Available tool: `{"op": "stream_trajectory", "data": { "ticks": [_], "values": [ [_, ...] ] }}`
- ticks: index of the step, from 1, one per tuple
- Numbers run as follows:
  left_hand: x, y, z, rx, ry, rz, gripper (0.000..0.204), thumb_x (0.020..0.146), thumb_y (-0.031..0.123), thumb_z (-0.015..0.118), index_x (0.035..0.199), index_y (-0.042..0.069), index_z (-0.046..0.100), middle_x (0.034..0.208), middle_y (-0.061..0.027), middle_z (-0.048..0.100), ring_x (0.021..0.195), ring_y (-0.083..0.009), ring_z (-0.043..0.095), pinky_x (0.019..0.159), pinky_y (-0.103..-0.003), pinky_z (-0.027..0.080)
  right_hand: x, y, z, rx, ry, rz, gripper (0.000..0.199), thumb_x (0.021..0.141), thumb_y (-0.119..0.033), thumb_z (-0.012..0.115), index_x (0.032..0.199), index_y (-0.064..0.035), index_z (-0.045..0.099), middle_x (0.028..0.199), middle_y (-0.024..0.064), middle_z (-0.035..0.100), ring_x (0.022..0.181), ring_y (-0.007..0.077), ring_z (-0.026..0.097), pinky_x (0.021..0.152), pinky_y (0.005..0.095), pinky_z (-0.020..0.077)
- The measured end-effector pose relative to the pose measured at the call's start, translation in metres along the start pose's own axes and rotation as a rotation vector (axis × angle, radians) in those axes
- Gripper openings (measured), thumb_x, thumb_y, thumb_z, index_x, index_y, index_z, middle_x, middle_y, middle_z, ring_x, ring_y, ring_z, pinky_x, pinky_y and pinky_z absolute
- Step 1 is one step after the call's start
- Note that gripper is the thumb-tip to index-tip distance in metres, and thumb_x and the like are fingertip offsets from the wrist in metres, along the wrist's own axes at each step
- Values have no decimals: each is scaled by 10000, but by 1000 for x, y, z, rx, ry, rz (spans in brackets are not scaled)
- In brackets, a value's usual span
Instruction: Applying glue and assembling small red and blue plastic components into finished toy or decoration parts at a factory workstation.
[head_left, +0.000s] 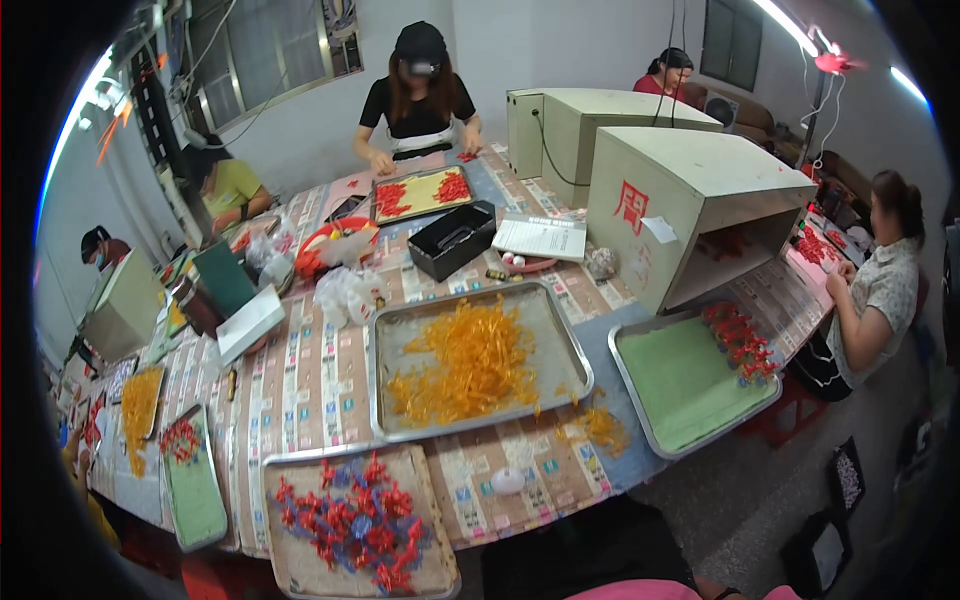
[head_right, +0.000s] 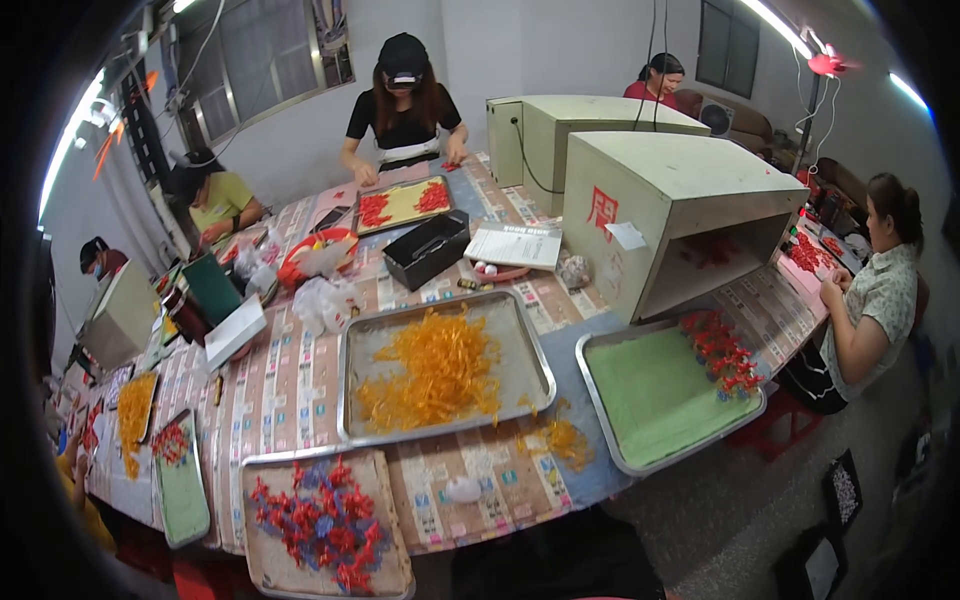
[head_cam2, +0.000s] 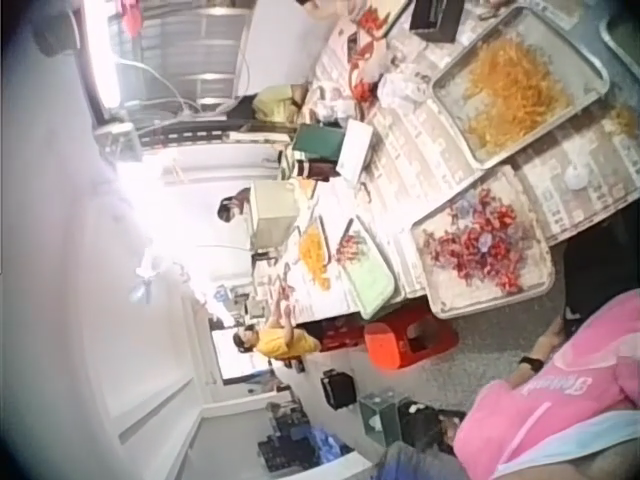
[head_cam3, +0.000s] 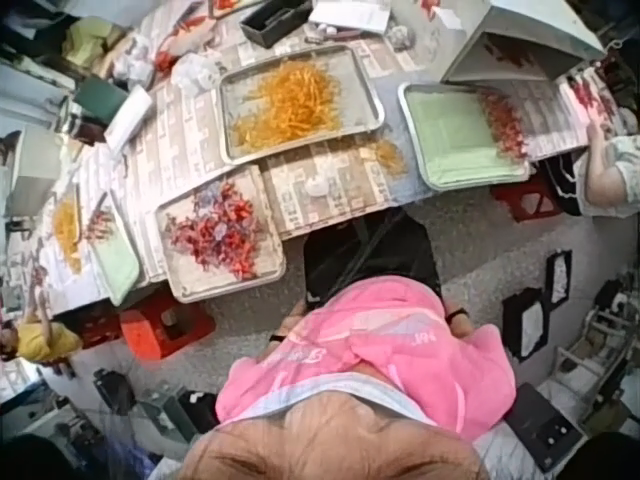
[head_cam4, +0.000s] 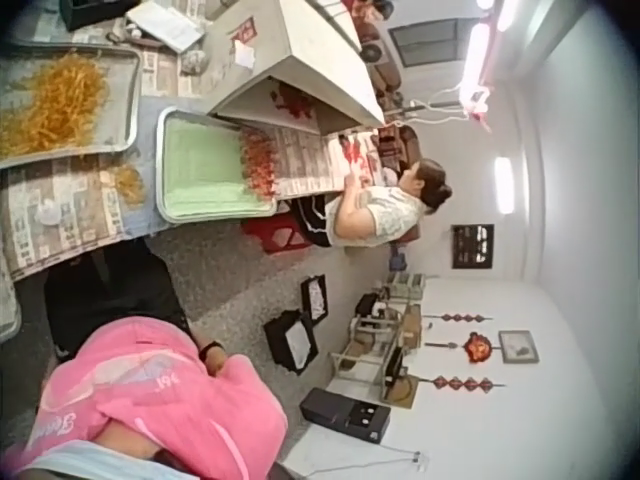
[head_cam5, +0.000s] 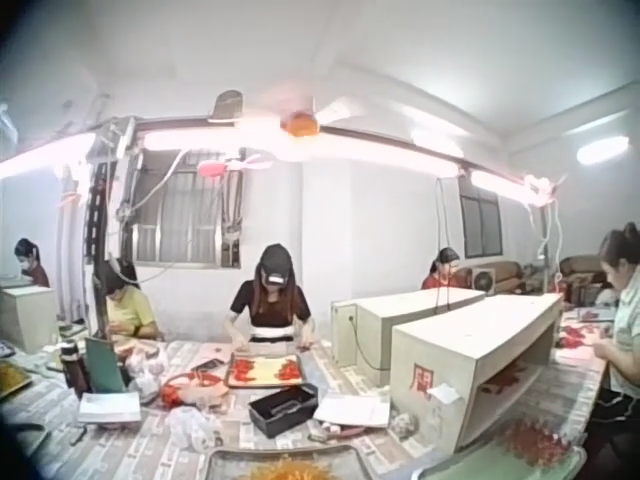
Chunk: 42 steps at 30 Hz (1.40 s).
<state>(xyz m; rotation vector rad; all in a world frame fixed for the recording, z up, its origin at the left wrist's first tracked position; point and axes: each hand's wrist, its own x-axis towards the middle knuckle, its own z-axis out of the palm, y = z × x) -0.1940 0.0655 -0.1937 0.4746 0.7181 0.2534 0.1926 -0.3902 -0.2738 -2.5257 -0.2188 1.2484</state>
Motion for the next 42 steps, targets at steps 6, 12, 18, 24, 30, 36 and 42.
{"op": "stream_trajectory", "data": {
  "ticks": [6,12,18,24,30,36,42],
  "values": [
    [100,79,-7,35,51,-55,393,887,170,579,1239,5,522,1143,-129,617,1023,-265,600,876,-399,491,106,-120,-5,87,-21,-36,260,890,-276,544,1027,-84,654,915,113,692,847,250,646,816,393,483],
    [110,80,9,0,165,-217,392,889,172,571,1240,7,523,1137,-126,618,1013,-262,598,872,-393,489,115,-145,-30,112,-98,43,292,889,-279,545,1073,-70,634,922,116,688,850,263,646,804,396,492],
    [85,35,19,-54,312,-224,390,890,175,562,1242,9,525,1132,-124,620,1003,-260,596,869,-388,486,165,-168,-41,99,-204,-28,330,889,-283,546,1119,-56,614,928,118,684,853,277,646,792,399,501],
    [17,-78,46,-140,455,-221,389,892,177,554,1243,11,526,1127,-121,621,993,-257,594,865,-382,484,167,-137,-50,61,-314,-103,371,889,-286,546,1165,-42,595,935,121,680,857,291,647,780,403,510],
    [-27,-108,81,-139,531,-152,389,893,179,547,1244,13,527,1122,-119,622,985,-254,593,862,-378,482,47,-221,-140,-254,-247,-576,473,899,-433,524,1073,-12,650,977,128,685,896,197,646,793,329,489],
    [-71,-41,173,603,508,54,415,948,259,554,1318,82,492,1079,-42,630,941,-111,583,823,-255,464,-82,-292,-230,302,-592,-786,221,928,-169,570,1085,-29,641,957,23,668,905,121,619,775,272,497],
    [-60,-39,189,551,300,263,376,949,225,556,1286,65,505,1101,-39,629,920,-87,595,726,-204,469,-78,-436,-207,622,-568,-790,519,927,-173,555,1339,58,340,1194,132,520,1007,208,579,804,332,525]
  ]
}}
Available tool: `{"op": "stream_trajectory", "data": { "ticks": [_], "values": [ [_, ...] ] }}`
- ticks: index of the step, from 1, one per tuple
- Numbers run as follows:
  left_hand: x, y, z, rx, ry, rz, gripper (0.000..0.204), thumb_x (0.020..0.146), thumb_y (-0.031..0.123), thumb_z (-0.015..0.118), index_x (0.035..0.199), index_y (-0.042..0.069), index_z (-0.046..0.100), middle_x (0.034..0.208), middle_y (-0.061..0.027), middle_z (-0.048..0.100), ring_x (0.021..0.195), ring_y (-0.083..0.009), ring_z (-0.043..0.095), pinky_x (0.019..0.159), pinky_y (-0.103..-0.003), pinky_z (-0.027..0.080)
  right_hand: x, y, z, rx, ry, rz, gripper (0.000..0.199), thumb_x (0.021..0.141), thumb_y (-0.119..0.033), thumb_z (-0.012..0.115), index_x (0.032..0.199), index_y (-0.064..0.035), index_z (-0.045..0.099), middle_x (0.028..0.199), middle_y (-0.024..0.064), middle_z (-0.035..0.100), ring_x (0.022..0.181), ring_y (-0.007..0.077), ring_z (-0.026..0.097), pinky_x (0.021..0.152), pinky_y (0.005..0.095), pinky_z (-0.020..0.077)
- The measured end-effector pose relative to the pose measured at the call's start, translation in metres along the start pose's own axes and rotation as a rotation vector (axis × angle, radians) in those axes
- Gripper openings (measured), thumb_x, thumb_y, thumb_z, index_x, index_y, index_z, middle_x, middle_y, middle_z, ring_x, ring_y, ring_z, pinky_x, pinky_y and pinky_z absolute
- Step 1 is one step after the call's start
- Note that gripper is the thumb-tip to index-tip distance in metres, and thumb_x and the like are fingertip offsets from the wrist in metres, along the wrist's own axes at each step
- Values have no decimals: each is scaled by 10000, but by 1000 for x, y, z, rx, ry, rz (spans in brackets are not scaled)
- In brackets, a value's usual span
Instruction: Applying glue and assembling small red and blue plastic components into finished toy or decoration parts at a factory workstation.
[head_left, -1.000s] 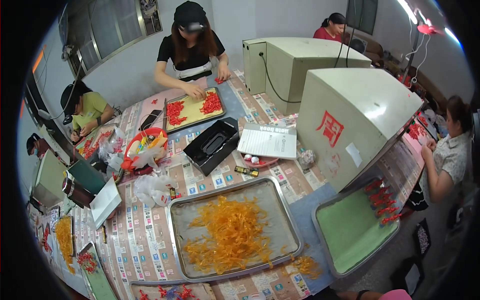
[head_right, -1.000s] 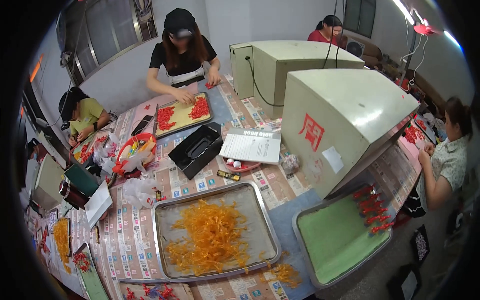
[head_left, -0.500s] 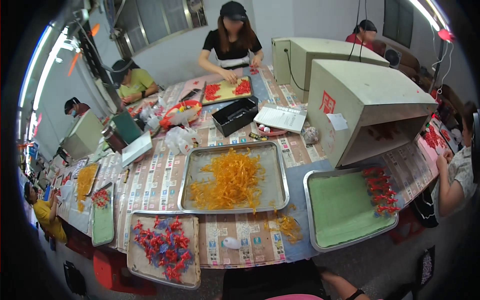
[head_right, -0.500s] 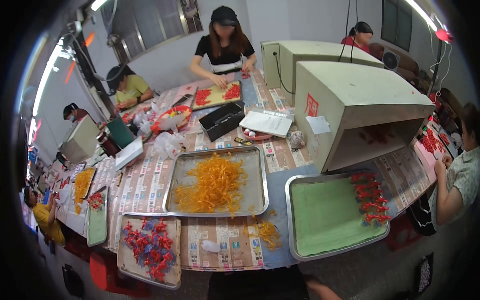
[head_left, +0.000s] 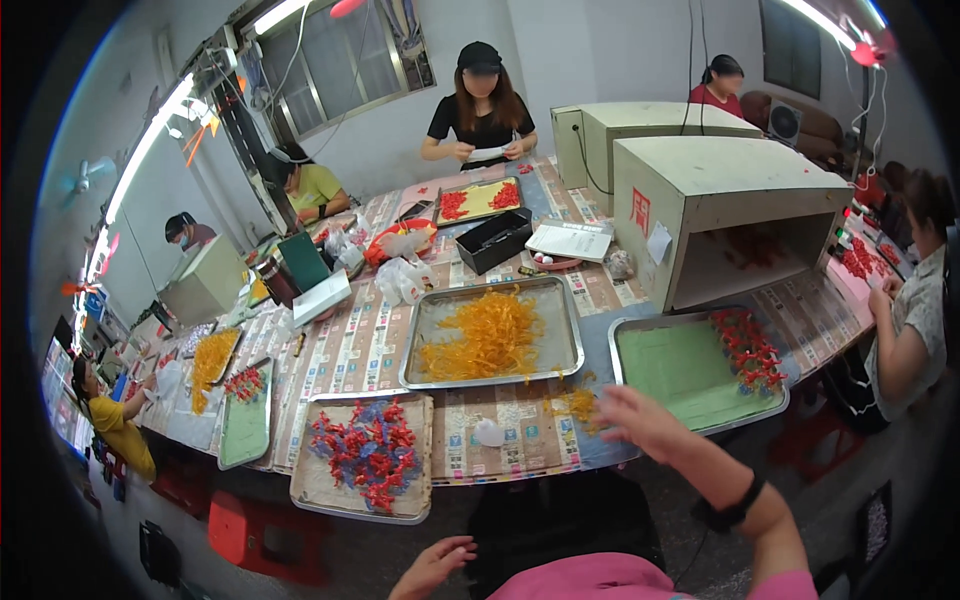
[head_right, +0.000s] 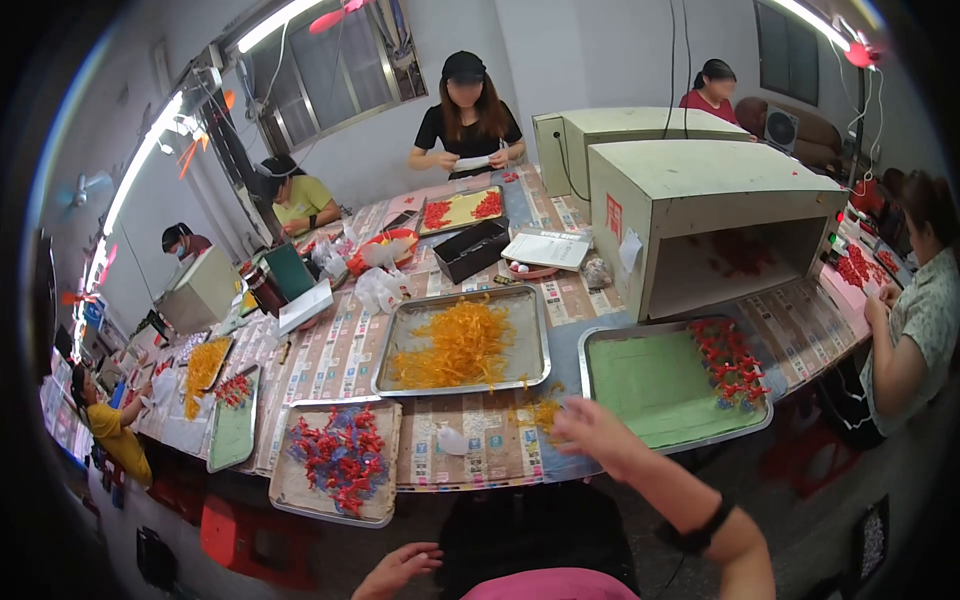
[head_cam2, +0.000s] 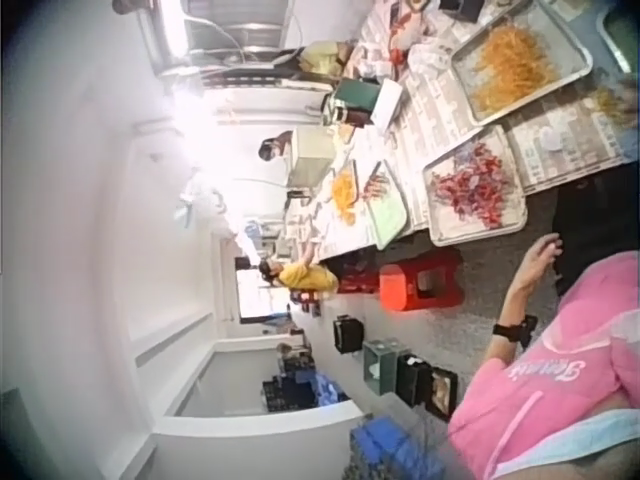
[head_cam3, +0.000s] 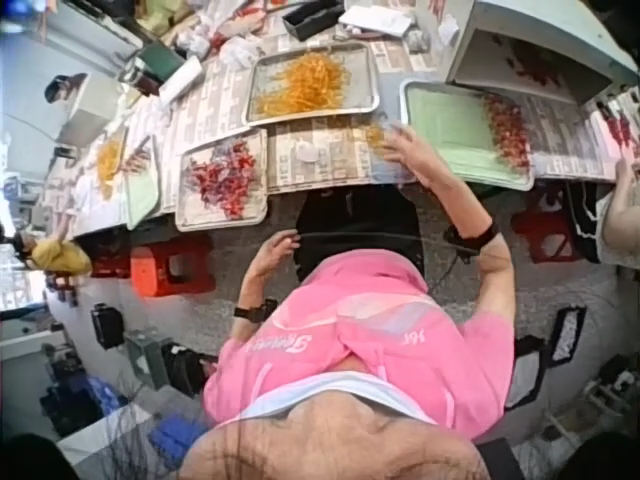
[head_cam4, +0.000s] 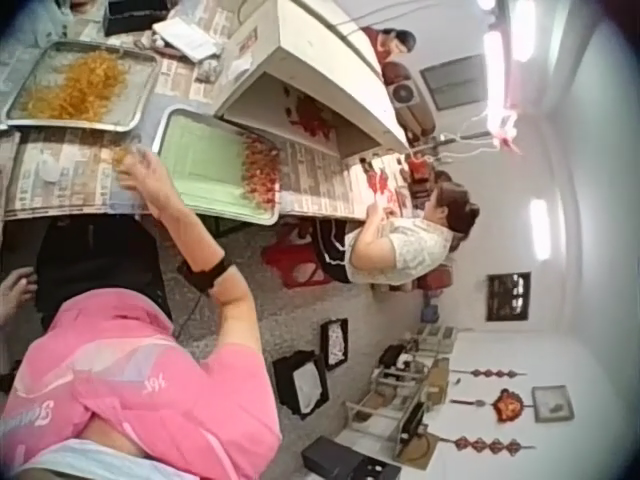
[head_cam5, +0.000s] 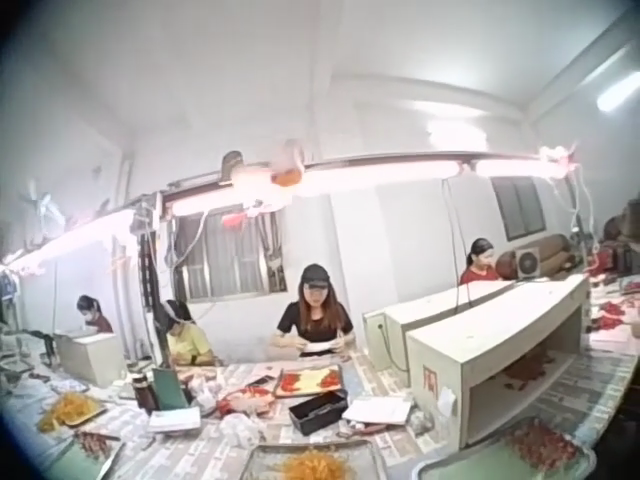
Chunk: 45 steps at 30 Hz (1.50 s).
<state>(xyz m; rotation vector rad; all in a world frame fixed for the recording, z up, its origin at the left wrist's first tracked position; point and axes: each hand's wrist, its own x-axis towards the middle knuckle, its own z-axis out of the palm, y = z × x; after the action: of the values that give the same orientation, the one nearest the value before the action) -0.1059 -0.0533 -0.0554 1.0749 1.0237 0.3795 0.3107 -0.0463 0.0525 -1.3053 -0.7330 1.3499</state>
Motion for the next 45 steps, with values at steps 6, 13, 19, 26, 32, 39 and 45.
{"op": "stream_trajectory", "data": {
  "ticks": [6,13,19,26,32,39,45],
  "values": [
    [-18,8,13,-48,11,73,372,938,215,571,1273,63,518,1138,-57,620,921,-105,606,737,-210,468,122,-1,3,-54,143,77,580,917,-248,573,1303,105,323,1171,200,506,962,267,598,729,360,553],
    [-14,27,15,-7,-72,167,357,936,171,559,1271,53,525,1131,-58,620,954,-123,603,776,-243,475,169,15,0,-32,212,336,342,947,-118,479,1206,98,424,1053,222,588,800,310,666,601,375,602],
    [19,67,28,93,-147,229,320,928,78,549,1240,15,531,1124,-78,618,995,-149,594,872,-285,482,197,16,11,80,226,274,262,942,-51,423,1156,93,470,992,210,627,783,306,677,608,376,603],
    [35,97,38,10,-220,263,310,933,81,542,1235,11,531,1134,-86,611,1025,-161,583,897,-294,473,225,4,11,68,256,229,266,937,-54,425,1156,85,484,990,198,633,784,285,677,600,358,596],
    [30,97,38,-12,-205,206,312,931,84,544,1235,13,532,1128,-79,609,1011,-156,584,887,-287,469,239,-4,8,15,294,195,242,923,-55,465,1104,105,477,947,201,625,737,285,677,561,352,596],
    [13,110,46,-52,-203,238,322,930,65,531,1248,13,520,1148,-79,597,1034,-161,573,892,-282,455,249,-2,-2,116,318,192,325,918,-49,451,1207,97,430,975,219,626,684,305,685,506,363,593],
    [-35,173,46,6,-226,442,315,927,122,553,1211,-12,548,1127,-94,590,1036,-172,569,907,-293,441,149,-52,7,-447,293,-130,284,895,-208,593,1079,-21,482,977,71,575,760,164,631,533,308,517]
  ]
}}
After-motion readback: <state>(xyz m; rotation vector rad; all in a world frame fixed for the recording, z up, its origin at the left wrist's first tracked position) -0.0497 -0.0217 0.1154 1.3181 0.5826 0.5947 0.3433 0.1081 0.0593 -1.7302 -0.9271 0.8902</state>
